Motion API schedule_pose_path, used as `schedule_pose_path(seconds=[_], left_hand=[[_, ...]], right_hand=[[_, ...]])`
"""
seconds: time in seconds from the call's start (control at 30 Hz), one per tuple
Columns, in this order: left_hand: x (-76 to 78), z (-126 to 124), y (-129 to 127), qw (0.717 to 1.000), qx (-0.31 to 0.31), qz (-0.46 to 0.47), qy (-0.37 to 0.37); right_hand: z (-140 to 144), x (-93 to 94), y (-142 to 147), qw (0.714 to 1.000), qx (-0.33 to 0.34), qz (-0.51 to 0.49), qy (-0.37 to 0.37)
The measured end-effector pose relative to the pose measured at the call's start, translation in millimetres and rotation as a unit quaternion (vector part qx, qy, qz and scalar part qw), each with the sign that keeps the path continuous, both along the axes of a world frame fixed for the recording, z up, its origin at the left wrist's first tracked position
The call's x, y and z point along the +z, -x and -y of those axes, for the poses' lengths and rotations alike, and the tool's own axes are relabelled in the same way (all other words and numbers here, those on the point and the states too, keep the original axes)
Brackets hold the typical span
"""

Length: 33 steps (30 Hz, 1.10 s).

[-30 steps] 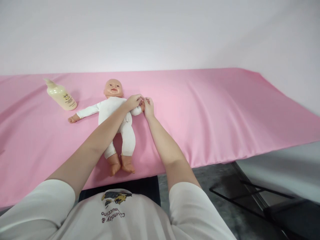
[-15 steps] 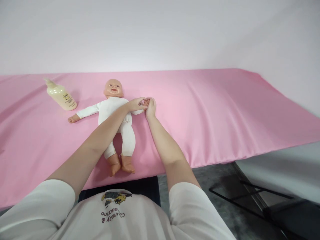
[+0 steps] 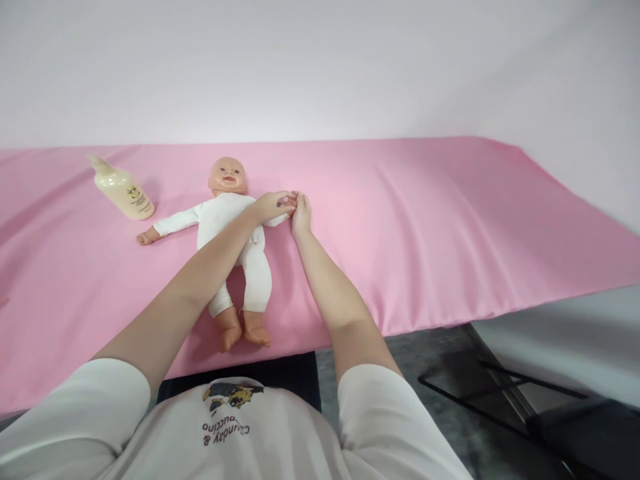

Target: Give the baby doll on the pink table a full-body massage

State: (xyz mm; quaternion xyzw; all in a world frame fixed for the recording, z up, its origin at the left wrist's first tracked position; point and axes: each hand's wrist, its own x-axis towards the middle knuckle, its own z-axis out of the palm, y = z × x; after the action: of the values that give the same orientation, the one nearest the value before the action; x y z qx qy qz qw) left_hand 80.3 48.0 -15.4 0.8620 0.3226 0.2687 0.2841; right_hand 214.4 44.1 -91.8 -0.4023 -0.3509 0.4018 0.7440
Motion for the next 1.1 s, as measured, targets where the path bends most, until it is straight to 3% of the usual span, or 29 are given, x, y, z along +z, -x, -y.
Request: schedule_pose_path(seconds=[0.37, 0.7, 0.9, 1.1], left_hand=[[4.4, 4.4, 0.1, 0.999, 0.046, -0.011, 0.012], [5.7, 5.3, 1.7, 0.997, 0.047, -0.055, -0.027], [14.5, 11.4, 8.1, 0.998, 0.036, -0.024, -0.053], [29.5, 26.2, 26.4, 0.992, 0.041, 0.121, 0.019]], right_hand=[[6.2, 12.6, 3.1, 0.997, 0.031, -0.067, -0.007], [6.4, 12.2, 5.7, 0.999, 0.008, -0.049, 0.010], [6.1, 8.0, 1.1, 0.999, -0.027, -0.009, 0.020], [4.4, 7.8, -0.5, 0.997, -0.053, 0.021, 0.042]])
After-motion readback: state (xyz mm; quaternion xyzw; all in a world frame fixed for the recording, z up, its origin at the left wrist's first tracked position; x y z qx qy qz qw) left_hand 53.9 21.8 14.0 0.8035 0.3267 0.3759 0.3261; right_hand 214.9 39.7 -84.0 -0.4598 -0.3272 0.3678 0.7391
